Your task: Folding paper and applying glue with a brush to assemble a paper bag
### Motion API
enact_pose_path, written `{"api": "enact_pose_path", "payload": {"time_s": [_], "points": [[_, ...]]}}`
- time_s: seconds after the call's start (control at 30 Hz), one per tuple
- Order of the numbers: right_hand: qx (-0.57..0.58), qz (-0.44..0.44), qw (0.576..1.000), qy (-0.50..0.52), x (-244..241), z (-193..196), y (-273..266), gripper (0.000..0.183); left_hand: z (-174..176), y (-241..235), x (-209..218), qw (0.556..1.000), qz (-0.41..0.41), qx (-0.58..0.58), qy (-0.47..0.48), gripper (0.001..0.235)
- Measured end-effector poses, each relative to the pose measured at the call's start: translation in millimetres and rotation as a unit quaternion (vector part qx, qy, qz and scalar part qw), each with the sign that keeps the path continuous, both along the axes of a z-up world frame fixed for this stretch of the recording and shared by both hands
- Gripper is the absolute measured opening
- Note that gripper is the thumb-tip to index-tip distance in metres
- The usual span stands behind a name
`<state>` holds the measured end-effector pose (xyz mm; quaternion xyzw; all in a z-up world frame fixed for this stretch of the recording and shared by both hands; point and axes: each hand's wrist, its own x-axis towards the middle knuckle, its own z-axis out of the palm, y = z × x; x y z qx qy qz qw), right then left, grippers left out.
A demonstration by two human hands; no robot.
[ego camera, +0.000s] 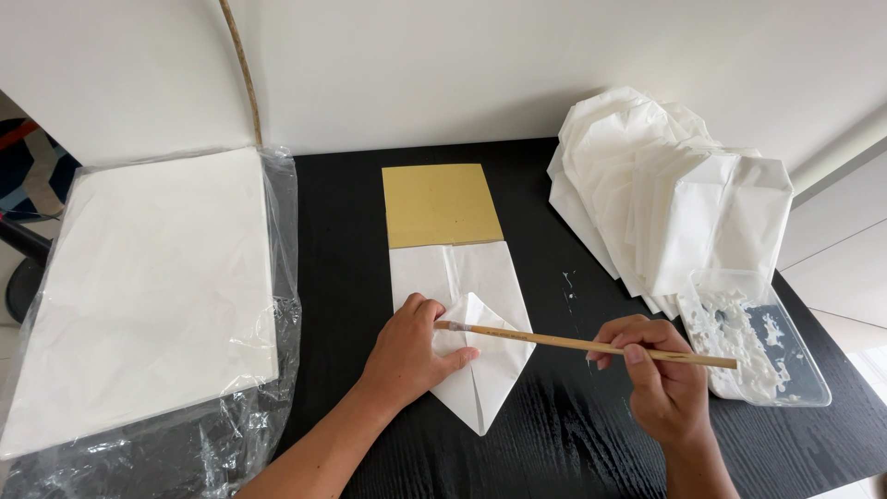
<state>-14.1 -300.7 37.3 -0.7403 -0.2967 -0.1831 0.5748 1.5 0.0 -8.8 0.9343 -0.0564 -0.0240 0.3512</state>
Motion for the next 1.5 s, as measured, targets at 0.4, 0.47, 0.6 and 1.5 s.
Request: {"api": "enact_pose_path", "payload": {"time_s": [0.4, 0.47, 0.6, 1.5], "points": [[0.133, -0.004, 0.991, 0.023, 16, -17, -52, 0.014, 2, 1, 0, 1.000, 0.003, -0.002, 0.004, 0.067], [0.168, -0.020, 0.985, 0.039, 19, -17, -57, 0.015, 4, 1, -1, 1.000, 0.001, 0.003, 0.017, 0.066], [0.112, 0.016, 0.991, 0.076, 22, -10, -50, 0.015, 5, 0, 0, 1.000, 0.003, 0.007, 0.013, 0.066], [0.100, -0.442, 0.891, 0.012, -73, -49, -150, 0.024, 0, 0, 1, 0.999, 0.007, 0.024, -0.044, 0.051]]}}
